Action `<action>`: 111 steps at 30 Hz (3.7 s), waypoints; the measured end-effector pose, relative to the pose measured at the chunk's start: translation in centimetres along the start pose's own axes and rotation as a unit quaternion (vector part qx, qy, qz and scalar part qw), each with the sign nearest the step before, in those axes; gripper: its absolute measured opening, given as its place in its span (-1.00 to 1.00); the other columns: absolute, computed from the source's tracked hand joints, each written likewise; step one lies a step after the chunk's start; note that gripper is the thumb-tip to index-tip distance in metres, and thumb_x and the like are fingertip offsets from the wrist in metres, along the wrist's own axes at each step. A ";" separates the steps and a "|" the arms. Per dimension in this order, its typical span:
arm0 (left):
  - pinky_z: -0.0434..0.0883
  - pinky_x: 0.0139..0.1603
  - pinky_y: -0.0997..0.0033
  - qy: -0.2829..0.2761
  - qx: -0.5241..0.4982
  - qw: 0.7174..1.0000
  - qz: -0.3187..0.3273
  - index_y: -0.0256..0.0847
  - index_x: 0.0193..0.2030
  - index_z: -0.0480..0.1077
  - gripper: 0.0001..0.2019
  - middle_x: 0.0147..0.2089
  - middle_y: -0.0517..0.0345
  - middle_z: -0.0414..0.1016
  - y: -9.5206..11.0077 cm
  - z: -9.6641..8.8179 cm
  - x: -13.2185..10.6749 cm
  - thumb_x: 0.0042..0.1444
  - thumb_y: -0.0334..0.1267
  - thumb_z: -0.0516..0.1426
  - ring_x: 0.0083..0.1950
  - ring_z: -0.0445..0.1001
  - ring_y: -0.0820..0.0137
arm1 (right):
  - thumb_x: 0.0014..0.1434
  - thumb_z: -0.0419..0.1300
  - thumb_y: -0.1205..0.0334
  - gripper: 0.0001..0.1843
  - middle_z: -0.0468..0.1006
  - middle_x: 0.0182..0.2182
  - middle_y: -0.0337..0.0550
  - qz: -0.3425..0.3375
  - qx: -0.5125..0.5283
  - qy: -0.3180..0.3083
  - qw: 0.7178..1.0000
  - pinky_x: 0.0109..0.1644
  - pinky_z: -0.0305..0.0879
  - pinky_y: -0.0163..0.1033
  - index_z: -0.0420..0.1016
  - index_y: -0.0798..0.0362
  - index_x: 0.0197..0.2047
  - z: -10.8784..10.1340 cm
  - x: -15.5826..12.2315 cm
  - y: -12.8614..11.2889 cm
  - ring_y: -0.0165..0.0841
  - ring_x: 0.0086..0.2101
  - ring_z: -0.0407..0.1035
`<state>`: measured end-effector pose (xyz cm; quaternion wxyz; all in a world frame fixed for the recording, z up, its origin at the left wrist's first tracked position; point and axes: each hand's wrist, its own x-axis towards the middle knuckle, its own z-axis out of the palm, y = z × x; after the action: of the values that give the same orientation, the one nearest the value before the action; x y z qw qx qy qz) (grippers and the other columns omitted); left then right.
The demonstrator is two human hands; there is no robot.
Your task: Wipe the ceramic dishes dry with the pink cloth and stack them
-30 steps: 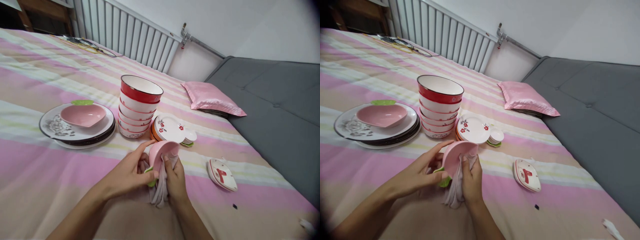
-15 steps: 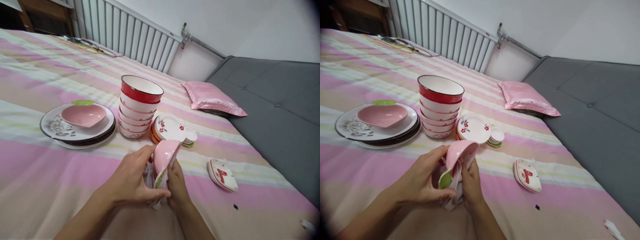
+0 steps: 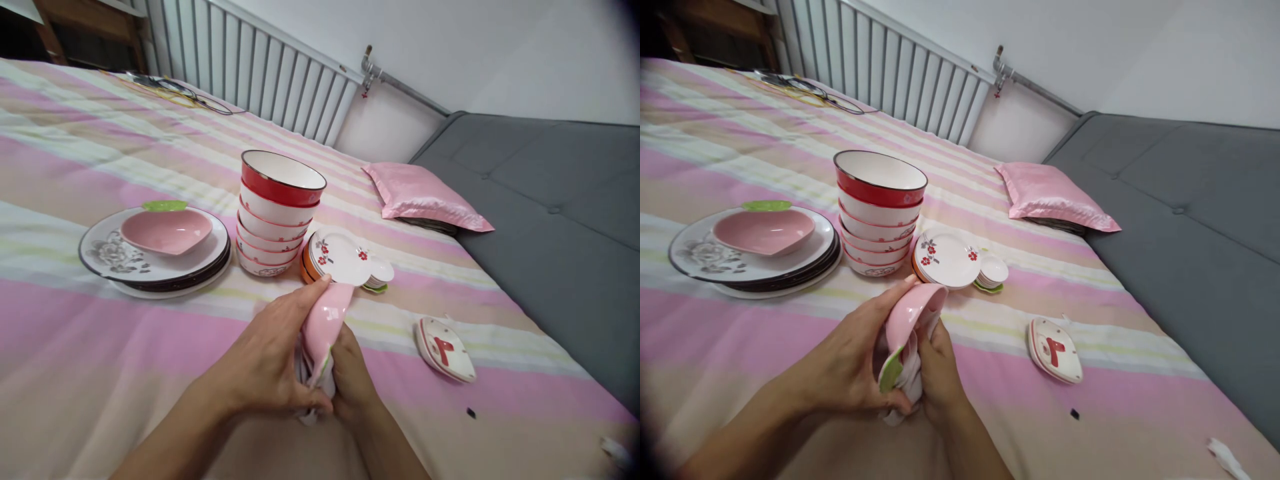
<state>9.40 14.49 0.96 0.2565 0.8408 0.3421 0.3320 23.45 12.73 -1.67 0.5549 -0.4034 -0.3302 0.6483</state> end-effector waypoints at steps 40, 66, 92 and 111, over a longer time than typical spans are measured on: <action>0.34 0.03 0.20 0.067 -0.046 0.997 0.016 -0.18 0.17 0.21 -0.09 0.08 -0.09 0.41 -0.4 -1.0 0.5 -0.29 0.31 0.22 0.02 0.43 0.09 | 0.04 0.31 0.06 -0.58 0.54 -0.25 -0.12 0.018 -0.082 0.009 0.996 -0.20 0.34 -0.26 0.40 0.09 -0.09 -0.6 0.1 0.4 -0.30 -0.26 0.43; 0.40 -0.17 0.30 -0.005 -0.233 0.970 -0.074 -0.21 -0.03 0.37 -0.31 -0.25 0.08 0.47 -0.4 -1.4 0.2 -0.08 0.35 0.04 -0.19 0.45 0.21 | 0.12 0.25 0.13 -0.72 0.50 -0.29 -0.21 -0.073 -0.142 -0.054 0.986 -0.14 0.30 -0.26 0.37 0.05 -0.14 -0.9 0.4 0.0 -0.35 -0.27 0.39; 0.24 0.22 0.16 0.189 -0.132 0.971 -0.065 -0.23 0.28 0.06 -0.03 0.25 -0.08 0.28 -0.7 -0.6 0.9 -0.30 -0.12 0.38 0.23 0.27 0.10 | 0.08 0.22 0.18 -0.64 0.54 -0.14 -0.19 0.013 0.040 -0.047 0.998 -0.16 0.37 -0.29 0.35 -0.04 -0.02 -0.3 -0.2 -1.0 -0.31 -0.17 0.45; 0.39 0.01 0.16 0.115 -0.214 0.963 -0.112 -0.21 0.05 0.40 -0.56 -0.06 -0.04 0.52 -0.5 -1.3 0.5 0.11 -0.01 0.07 -0.05 0.46 0.14 | 0.11 0.26 0.07 -0.68 0.58 -0.48 -0.24 -0.046 -0.151 -0.009 0.987 -0.50 0.31 -0.37 0.29 0.04 -0.16 -0.9 0.2 0.1 -0.41 -0.56 0.43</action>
<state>8.54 15.47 1.67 0.4253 0.6785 0.3824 0.4611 24.23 12.89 -2.23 0.5140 -0.4614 -0.4469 0.5685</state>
